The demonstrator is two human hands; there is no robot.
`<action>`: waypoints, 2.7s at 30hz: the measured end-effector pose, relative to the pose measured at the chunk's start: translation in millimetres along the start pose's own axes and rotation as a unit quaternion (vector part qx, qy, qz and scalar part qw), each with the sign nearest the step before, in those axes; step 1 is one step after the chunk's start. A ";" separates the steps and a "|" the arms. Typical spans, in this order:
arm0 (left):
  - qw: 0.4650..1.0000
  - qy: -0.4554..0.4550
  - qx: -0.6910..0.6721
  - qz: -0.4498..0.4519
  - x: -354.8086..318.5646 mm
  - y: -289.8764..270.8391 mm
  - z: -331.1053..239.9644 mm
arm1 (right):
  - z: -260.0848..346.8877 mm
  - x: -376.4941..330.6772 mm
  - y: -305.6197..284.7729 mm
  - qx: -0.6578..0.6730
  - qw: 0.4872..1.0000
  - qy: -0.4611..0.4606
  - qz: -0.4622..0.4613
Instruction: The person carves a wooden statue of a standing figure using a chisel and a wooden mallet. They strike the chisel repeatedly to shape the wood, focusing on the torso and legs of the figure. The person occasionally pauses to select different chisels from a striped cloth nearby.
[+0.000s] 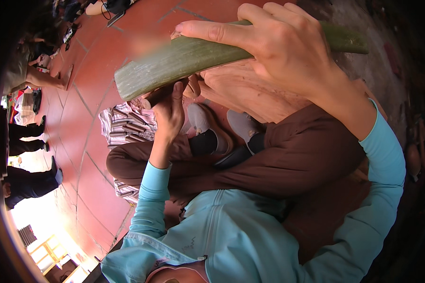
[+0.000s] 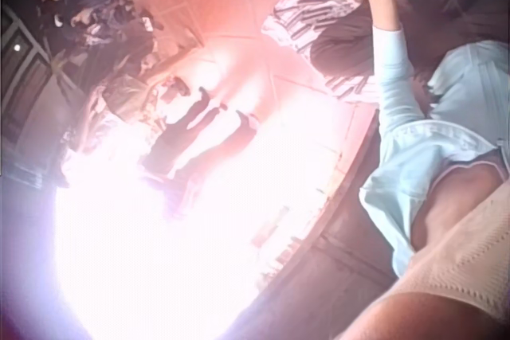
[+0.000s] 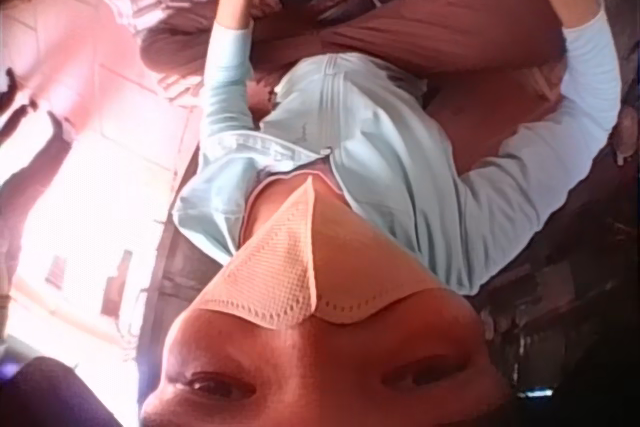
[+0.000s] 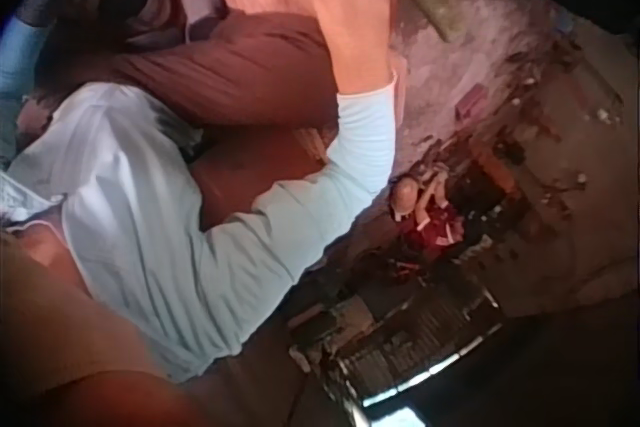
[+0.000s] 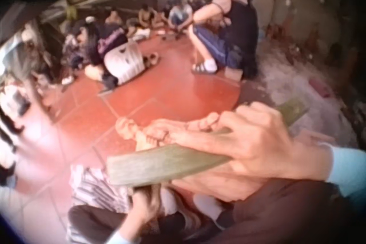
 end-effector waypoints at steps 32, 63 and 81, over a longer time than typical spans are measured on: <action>0.991 -0.125 0.041 0.030 -31.1 -16.7 67.7 | 19.0 15.1 8.0 -0.148 0.974 -0.170 0.031; 0.933 0.241 0.235 0.125 -76.9 5.9 42.7 | 4.3 -5.6 9.1 -0.020 0.992 -0.124 0.019; 0.923 0.272 0.177 0.205 -10.2 -30.2 -21.7 | -18.3 -17.2 4.6 0.072 0.987 -0.126 0.073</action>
Point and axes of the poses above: each hand's wrist, its own x-axis towards the middle knuckle, its own y-axis out of the palm, z = x × y, the point moved 5 cm from there along x, towards the middle knuckle, and after that the axes turned 8 degrees about -z, right-handed, at the moved point
